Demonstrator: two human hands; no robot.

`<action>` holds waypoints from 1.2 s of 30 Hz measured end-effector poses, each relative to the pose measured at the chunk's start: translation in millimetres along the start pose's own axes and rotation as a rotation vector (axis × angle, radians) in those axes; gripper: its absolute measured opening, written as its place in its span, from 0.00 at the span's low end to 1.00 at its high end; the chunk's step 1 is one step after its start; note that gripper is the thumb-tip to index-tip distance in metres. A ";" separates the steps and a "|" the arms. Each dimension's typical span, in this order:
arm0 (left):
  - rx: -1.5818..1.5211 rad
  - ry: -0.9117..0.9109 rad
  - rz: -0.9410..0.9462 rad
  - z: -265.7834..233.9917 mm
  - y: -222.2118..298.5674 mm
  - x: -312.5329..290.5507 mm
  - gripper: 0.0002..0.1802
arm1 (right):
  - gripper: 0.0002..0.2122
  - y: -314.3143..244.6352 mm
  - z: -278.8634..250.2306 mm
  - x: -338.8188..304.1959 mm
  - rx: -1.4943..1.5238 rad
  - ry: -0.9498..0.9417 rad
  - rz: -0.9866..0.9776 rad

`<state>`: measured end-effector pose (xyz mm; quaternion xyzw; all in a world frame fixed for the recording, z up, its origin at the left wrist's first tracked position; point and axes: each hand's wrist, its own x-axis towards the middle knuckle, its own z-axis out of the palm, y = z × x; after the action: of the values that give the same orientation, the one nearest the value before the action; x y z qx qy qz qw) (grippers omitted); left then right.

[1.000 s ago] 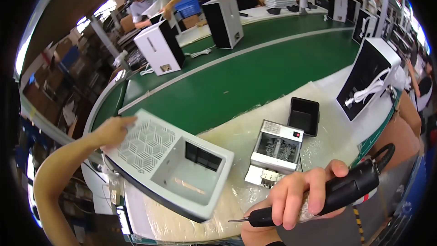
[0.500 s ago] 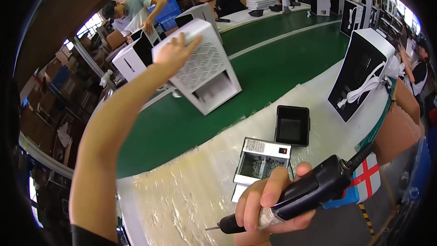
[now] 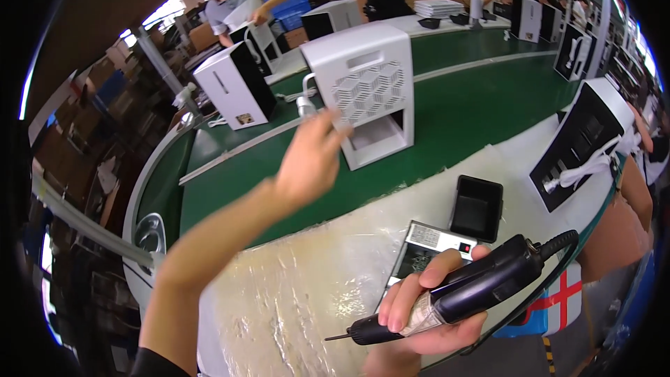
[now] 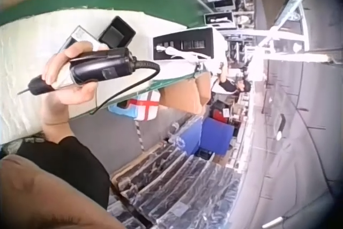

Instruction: Assembling components of an electronic device housing and securing them with an electric screwdriver.

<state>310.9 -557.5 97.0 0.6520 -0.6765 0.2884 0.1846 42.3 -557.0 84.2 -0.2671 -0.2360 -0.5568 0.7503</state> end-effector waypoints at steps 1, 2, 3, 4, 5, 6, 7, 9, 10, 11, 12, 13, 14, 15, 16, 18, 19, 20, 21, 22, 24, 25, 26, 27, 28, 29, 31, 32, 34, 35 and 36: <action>-0.092 -0.029 -0.038 -4.6 12.8 -40.6 0.27 | 0.27 5.8 -3.2 0.0 -0.022 -0.010 0.007; -0.104 -0.069 -0.064 -5.3 26.3 -83.7 0.27 | 0.27 9.2 -4.3 -0.9 -0.058 -0.017 0.015; -0.175 -0.139 -0.172 -14.1 40.0 -129.3 0.26 | 0.27 15.0 -1.7 -1.7 -0.061 0.009 0.039; -0.273 -0.178 -0.360 -21.9 59.4 -171.4 0.25 | 0.27 20.7 -0.4 -2.7 -0.050 -0.001 0.050; -0.286 -0.221 -0.538 -34.9 78.2 -213.0 0.24 | 0.27 26.3 3.2 -4.4 -0.061 0.008 0.055; -0.266 -0.224 -0.621 -45.0 94.0 -254.0 0.24 | 0.27 33.0 6.7 -5.5 -0.076 0.012 0.054; -0.223 -0.230 -0.698 -63.4 112.5 -289.2 0.23 | 0.27 37.8 10.3 -7.6 -0.088 0.016 0.079; -0.169 -0.183 -0.849 -99.0 151.5 -336.5 0.22 | 0.27 48.4 14.2 -12.0 -0.108 0.009 0.102; -0.163 -0.133 -0.927 -111.6 169.9 -354.4 0.21 | 0.27 52.7 16.6 -15.4 -0.151 0.016 0.115; -0.161 -0.120 -0.942 -124.3 186.6 -374.5 0.21 | 0.27 57.6 22.8 -18.2 -0.185 0.031 0.141; -0.140 -0.121 -1.005 -136.2 202.2 -393.1 0.21 | 0.27 62.0 27.0 -22.3 -0.178 0.014 0.156; -0.116 -0.123 -1.068 -148.2 210.8 -404.9 0.21 | 0.27 67.6 31.7 -28.3 -0.224 0.064 0.187; -0.110 -0.110 -1.085 -155.2 214.6 -415.4 0.21 | 0.27 72.3 36.7 -33.8 -0.272 0.113 0.217; -0.107 -0.120 -1.104 -160.5 218.0 -425.0 0.20 | 0.26 74.9 41.4 -36.7 -0.336 0.125 0.262; -0.094 -0.131 -1.123 -167.1 220.9 -433.3 0.20 | 0.26 79.2 48.5 -40.7 -0.402 0.136 0.305; -0.068 -0.093 -1.118 -167.5 222.9 -444.7 0.19 | 0.25 82.7 52.7 -52.8 -0.477 0.109 0.353; -0.063 -0.068 -1.089 -164.3 222.9 -444.4 0.19 | 0.25 81.6 53.4 -56.1 -0.477 0.109 0.361; -0.059 -0.068 -1.091 -162.2 221.0 -440.3 0.19 | 0.25 82.5 55.0 -56.8 -0.475 0.113 0.357; -0.008 -0.080 -1.089 -158.1 220.0 -435.0 0.18 | 0.25 82.0 55.1 -57.8 -0.479 0.124 0.352; 0.025 -0.104 -1.073 -151.7 216.6 -431.1 0.17 | 0.25 79.7 52.4 -55.9 -0.498 0.145 0.342; -0.022 -0.137 -1.040 -149.2 213.1 -431.2 0.16 | 0.25 70.5 54.1 -45.9 -0.812 0.146 0.175; -0.016 -0.118 -1.069 -149.1 209.0 -430.7 0.15 | 0.26 66.2 59.3 -42.6 -0.950 0.173 0.042; -0.021 -0.105 -1.101 -150.1 210.5 -428.5 0.15 | 0.28 59.6 61.9 -40.6 -1.011 0.201 -0.098; -0.051 -0.088 -1.111 -152.4 209.3 -427.9 0.16 | 0.29 46.6 64.1 -38.2 -1.119 0.175 -0.173; -0.120 -0.122 -1.081 -151.3 204.4 -426.2 0.16 | 0.30 32.3 66.3 -32.6 -1.230 0.139 -0.268; -0.075 -0.106 -1.088 -153.1 202.5 -427.6 0.17 | 0.31 25.1 69.9 -32.4 -1.275 0.160 -0.297; -0.082 -0.094 -1.076 -152.6 200.1 -426.4 0.18 | 0.32 2.5 67.7 -35.0 -1.418 0.154 -0.369; -0.055 -0.114 -1.082 -153.0 200.2 -426.3 0.18 | 0.32 -4.7 62.7 -37.7 -1.466 0.159 -0.375; -0.052 -0.135 -1.080 -152.5 201.2 -426.2 0.18 | 0.32 -13.1 52.0 -41.2 -1.499 0.129 -0.474; -0.053 -0.143 -1.084 -152.0 201.9 -426.3 0.18 | 0.31 -18.4 42.8 -42.7 -1.548 0.059 -0.505; -0.049 -0.150 -1.091 -150.6 202.5 -426.6 0.18 | 0.31 -21.0 36.9 -44.7 -1.567 0.012 -0.505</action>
<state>126.5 -135.0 -85.0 0.9222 -0.2583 0.0880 0.2739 8.0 -505.8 85.5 -0.6492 0.1723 -0.7133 0.1999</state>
